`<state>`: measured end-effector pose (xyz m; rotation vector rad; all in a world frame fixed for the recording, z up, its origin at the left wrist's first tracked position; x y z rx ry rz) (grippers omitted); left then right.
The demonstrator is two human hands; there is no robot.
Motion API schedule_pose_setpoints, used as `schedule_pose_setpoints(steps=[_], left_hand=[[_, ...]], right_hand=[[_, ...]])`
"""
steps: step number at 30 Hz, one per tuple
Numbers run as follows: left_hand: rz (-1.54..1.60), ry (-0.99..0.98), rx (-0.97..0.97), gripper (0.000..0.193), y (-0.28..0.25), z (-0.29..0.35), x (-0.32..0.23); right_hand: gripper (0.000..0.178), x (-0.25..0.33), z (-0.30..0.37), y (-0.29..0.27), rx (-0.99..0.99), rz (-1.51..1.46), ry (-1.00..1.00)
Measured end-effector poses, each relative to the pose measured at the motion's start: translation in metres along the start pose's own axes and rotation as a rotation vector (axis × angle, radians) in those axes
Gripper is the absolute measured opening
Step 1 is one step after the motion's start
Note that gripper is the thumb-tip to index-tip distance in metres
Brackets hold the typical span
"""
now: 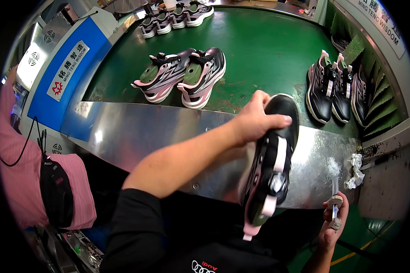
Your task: The person takes shoes from a conveyor belt, applies adhesive along the sole seams using a syringe applicator, and places the shoes back onto the conveyor belt.
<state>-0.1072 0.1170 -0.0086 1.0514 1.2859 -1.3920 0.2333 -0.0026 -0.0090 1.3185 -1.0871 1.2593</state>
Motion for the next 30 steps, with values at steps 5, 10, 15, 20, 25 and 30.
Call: schedule_pose_setpoints(steps=[5, 10, 15, 20, 25, 30], left_hand=[[0.582, 0.257, 0.111, 0.059, -0.012, 0.051, -0.028], [0.715, 0.179, 0.211, 0.063, -0.013, 0.064, 0.001], [0.645, 0.333, 0.264, 0.071, -0.010, 0.072, -0.001], [0.535, 0.417, 0.204, 0.074, -0.008, 0.077, -0.003], [0.581, 0.441, 0.265, 0.074, -0.007, 0.078, -0.014], [0.520, 0.446, 0.252, 0.073, -0.010, 0.084, -0.015]], right_hand=[[0.116, 0.035, -0.011, 0.035, 0.064, -0.336, -0.071], [0.094, 0.064, -0.030, 0.070, 0.374, -0.688, -0.044], [0.080, 0.099, -0.035, 0.100, 0.478, -0.677, -0.114], [0.069, 0.107, -0.036, 0.119, 0.622, -0.866, -0.012], [0.069, 0.110, -0.035, 0.127, 0.638, -0.886, 0.040], [0.068, 0.106, -0.036, 0.131, 0.666, -0.873, 0.070]])
Point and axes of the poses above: each hand's wrist, its own z-axis away from the middle knuckle, its own y-axis out of the palm, x = y × z, the point moved 2 cm from there along -z, towards the middle knuckle, and after that the axes turned 13 degrees about -z, right-handed, at the moved point
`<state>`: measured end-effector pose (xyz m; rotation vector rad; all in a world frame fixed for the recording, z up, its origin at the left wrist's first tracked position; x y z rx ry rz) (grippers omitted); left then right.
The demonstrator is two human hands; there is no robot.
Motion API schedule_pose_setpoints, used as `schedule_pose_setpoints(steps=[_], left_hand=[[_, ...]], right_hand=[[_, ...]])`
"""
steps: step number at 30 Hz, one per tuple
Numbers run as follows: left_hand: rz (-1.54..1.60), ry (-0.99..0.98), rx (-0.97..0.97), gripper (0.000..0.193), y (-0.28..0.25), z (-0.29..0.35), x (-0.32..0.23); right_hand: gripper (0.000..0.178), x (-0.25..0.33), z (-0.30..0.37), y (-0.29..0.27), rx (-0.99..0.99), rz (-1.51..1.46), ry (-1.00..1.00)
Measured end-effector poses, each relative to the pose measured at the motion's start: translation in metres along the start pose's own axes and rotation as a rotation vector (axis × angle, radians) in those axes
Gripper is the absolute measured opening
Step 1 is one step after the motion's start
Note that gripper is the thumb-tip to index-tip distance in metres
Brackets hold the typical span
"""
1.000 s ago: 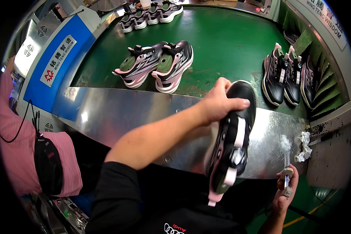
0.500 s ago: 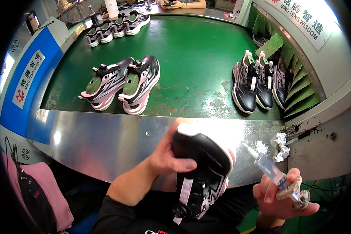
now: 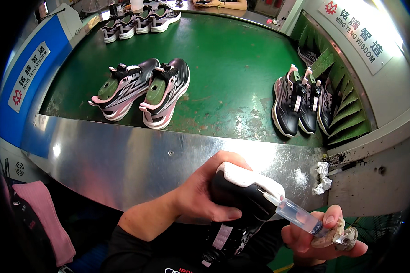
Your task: The person takes shoes from a conveyor belt, applies adhesive along the sole seams using a syringe applicator, and places the shoes back onto the conveyor belt.
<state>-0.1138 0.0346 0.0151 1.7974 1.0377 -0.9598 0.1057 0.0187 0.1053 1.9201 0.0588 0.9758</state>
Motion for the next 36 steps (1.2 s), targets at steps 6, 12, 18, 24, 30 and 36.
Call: schedule_pose_setpoints(steps=[6, 12, 18, 24, 30, 36], left_hand=[[-0.060, 0.006, 0.020, 0.071, 0.000, 0.001, -0.001], [-0.068, 0.002, -0.008, 0.071, 0.000, 0.000, 0.000], [0.051, -0.109, -0.098, 0.071, 0.004, -0.001, -0.006], [0.000, -0.057, -0.188, 0.073, -0.005, -0.003, 0.010], [0.058, -0.105, -0.159, 0.074, -0.017, -0.004, 0.017], [0.249, -0.194, -0.209, 0.079, -0.017, -0.006, 0.021]], right_hand=[[0.067, -0.003, -0.003, 0.002, -0.026, -0.001, -0.013], [0.067, -0.001, -0.003, 0.000, -0.007, 0.091, -0.002], [0.067, -0.004, 0.003, 0.004, -0.133, 0.108, -0.079], [0.052, 0.002, 0.011, -0.014, -0.139, 0.194, -0.007], [0.070, -0.009, 0.015, -0.032, -0.067, 0.171, -0.074], [0.085, -0.017, 0.022, -0.048, -0.005, 0.027, -0.173]])
Point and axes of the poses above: each hand's wrist, its own z-axis away from the middle knuckle, its own y-axis out of the palm, x = y × z, the point moved 2 cm from there along -z, towards the middle knuckle, and after that the axes turned 13 degrees about -z, right-handed, at the moved point
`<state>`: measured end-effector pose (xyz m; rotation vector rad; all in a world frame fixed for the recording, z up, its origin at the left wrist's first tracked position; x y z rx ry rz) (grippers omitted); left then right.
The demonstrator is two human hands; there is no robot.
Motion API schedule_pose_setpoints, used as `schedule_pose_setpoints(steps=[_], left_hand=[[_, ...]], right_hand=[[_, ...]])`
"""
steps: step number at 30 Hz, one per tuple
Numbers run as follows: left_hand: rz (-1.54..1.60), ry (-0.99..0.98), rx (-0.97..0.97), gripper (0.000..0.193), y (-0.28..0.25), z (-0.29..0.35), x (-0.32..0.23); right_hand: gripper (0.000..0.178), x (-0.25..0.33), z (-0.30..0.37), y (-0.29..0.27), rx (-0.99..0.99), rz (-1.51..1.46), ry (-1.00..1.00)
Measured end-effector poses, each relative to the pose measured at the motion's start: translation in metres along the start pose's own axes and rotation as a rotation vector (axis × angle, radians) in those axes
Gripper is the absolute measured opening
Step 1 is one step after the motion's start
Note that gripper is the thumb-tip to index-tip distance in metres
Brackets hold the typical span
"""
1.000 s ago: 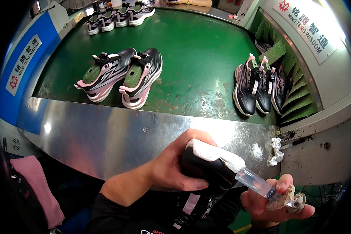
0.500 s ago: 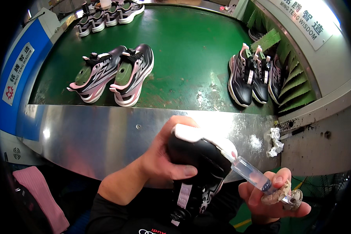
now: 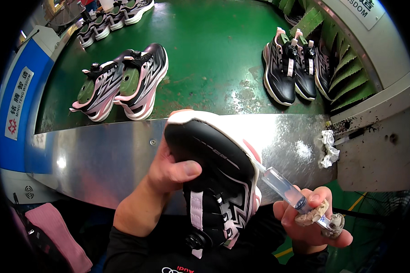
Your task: The person takes shoes from a conveyor belt, applies adhesive along the sole seams using a syringe applicator, and places the shoes back onto the conveyor belt.
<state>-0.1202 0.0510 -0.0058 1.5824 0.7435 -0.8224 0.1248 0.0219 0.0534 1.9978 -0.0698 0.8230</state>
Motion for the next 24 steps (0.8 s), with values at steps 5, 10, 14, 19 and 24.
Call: schedule_pose_setpoints(steps=[5, 10, 14, 19, 24], left_hand=[[-0.004, -0.064, -0.026, 0.071, -0.006, -0.002, 0.003], [-0.043, -0.078, -0.070, 0.069, -0.009, -0.007, 0.007], [0.010, -0.092, -0.155, 0.070, -0.007, -0.006, 0.009], [0.237, -0.077, -0.071, 0.059, -0.015, -0.008, 0.012], [0.282, -0.051, -0.056, 0.052, -0.021, -0.015, 0.014]], right_hand=[[0.087, -0.008, 0.008, -0.018, -0.009, -0.001, 0.034], [0.090, -0.014, 0.019, -0.030, -0.004, 0.005, 0.011], [0.094, -0.018, 0.028, -0.035, -0.036, 0.010, 0.017], [0.095, -0.022, 0.039, -0.038, -0.075, -0.003, 0.019], [0.096, -0.020, 0.058, -0.040, -0.098, 0.087, 0.111]])
Point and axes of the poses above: each hand's wrist, its own z-axis away from the middle knuckle, its own y-axis out of the palm, x = y × z, the point moved 2 cm from there along -z, towards the middle knuckle, and after that the axes turned 13 degrees about -z, right-handed, at the moved point
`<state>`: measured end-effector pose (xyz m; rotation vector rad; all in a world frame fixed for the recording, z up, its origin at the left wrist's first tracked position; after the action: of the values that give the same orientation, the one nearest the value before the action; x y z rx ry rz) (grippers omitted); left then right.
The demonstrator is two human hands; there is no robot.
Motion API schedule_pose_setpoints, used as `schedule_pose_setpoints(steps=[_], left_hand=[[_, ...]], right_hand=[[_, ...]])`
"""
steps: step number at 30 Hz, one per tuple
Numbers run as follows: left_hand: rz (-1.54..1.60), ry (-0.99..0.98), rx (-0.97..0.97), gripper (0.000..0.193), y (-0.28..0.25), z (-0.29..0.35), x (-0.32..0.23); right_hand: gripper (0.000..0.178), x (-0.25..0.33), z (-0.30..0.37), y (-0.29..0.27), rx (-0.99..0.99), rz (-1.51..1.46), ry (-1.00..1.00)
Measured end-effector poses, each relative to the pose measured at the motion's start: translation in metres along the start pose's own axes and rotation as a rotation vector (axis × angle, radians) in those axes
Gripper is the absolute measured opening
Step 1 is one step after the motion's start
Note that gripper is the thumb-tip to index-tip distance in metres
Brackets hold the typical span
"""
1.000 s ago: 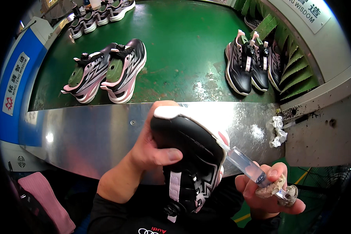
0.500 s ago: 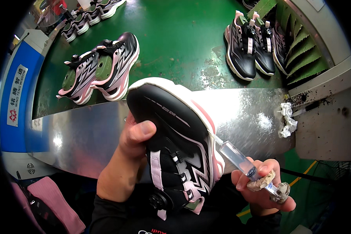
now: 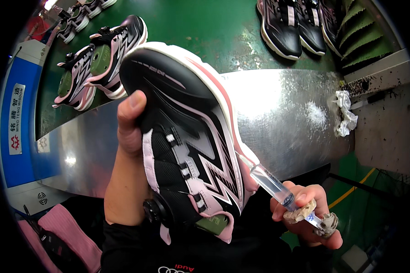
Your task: The person takes shoes from a conveyor belt, applies adhesive along the sole seams using a syringe applicator, and places the shoes back onto the conveyor belt.
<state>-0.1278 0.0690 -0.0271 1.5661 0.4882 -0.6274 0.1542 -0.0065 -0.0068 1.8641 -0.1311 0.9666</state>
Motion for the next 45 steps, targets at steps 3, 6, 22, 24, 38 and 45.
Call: schedule_pose_setpoints(steps=[3, 6, 22, 24, 38, 45], left_hand=[[-0.002, -0.003, -0.021, 0.048, -0.001, -0.005, 0.000], [-0.073, -0.013, -0.061, 0.045, -0.007, -0.003, -0.002], [0.009, -0.073, -0.070, 0.040, -0.012, -0.004, 0.009], [0.043, -0.064, -0.094, 0.039, -0.011, -0.005, 0.008], [-0.517, -0.238, -0.652, 0.027, -0.030, 0.040, -0.020], [-0.620, -0.325, -0.583, 0.043, -0.071, 0.108, -0.055]], right_hand=[[0.093, 0.000, 0.009, 0.002, -0.008, 0.006, -0.008], [0.085, 0.000, 0.019, 0.005, -0.037, 0.040, -0.014], [0.079, -0.006, 0.060, -0.005, -0.043, 0.073, 0.025], [0.080, -0.009, 0.062, -0.007, -0.034, 0.066, 0.015], [0.090, -0.030, 0.064, -0.026, -0.091, -0.038, -0.038], [0.094, -0.035, 0.050, -0.037, 0.053, 0.160, -0.082]])
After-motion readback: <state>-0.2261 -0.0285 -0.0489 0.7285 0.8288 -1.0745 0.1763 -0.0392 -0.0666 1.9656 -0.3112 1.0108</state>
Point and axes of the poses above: each hand's wrist, its own z-axis away from the middle knuckle, its own y-axis out of the palm, x = y × z, the point moved 2 cm from there along -z, towards the middle knuckle, and after that the axes turned 13 degrees about -z, right-handed, at the moved point
